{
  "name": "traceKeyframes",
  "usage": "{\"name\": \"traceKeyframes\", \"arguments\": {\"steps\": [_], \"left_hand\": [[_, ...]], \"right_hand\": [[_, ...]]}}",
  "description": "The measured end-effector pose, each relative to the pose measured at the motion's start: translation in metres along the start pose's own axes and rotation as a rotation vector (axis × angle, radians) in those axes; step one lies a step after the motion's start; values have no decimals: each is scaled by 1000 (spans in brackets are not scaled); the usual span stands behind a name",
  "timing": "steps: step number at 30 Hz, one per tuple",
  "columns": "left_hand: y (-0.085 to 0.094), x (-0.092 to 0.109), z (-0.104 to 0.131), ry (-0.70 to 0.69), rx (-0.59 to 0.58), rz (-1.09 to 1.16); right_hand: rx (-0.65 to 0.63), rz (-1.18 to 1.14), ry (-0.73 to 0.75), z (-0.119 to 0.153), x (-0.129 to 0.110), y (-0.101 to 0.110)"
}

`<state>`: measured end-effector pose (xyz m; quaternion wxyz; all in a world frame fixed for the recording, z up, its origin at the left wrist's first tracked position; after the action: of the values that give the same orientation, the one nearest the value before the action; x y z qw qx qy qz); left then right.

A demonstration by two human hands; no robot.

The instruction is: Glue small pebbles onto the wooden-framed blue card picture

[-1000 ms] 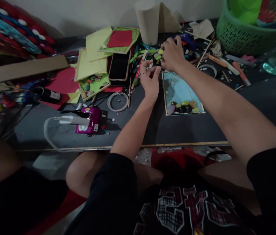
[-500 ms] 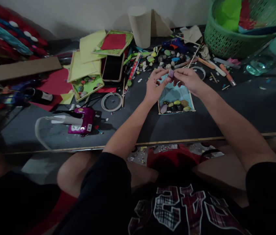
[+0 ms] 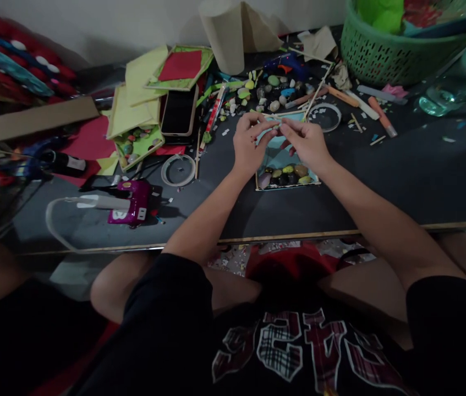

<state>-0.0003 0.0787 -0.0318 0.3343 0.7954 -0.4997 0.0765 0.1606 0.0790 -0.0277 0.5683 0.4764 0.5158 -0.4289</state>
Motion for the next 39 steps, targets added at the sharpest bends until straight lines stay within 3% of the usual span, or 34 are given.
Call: {"name": "traceKeyframes", "arguments": {"steps": [4,6,10,17,25,30,39], "left_hand": [[4,3,3,-76,4,-64],[3,6,4,-108,-14,-91],[-1,12,3,-146,-25,-144],[-1,15,1,-28,-50,-42],[-3,22,-2,-111,-110,-75],[-11,23,0,-136,-196,-84],[-7,7,2,70,-98,83]], "right_hand": [[-159,-214,-233,3,6,-10],[-192,-277,-280,6,5,-12],[-154,-287,-221,4,2,-7],[-110,-226,-179,-1,2,-2],[-155,-301,-147,0,1,-2],[-94,-208,-103,-7,5,7],[7,-46,4,-19,15,20]]}}
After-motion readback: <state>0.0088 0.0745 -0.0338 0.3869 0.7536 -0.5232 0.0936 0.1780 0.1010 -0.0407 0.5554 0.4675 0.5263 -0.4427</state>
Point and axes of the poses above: each hand's wrist, its own z-axis away from the middle knuckle, its own y-axis out of the back of the hand, x = y × z, the point moved 5 cm from there along -z, towards the middle knuckle, and after that the axes turned 9 degrees about -y, right-handed, at the moved point
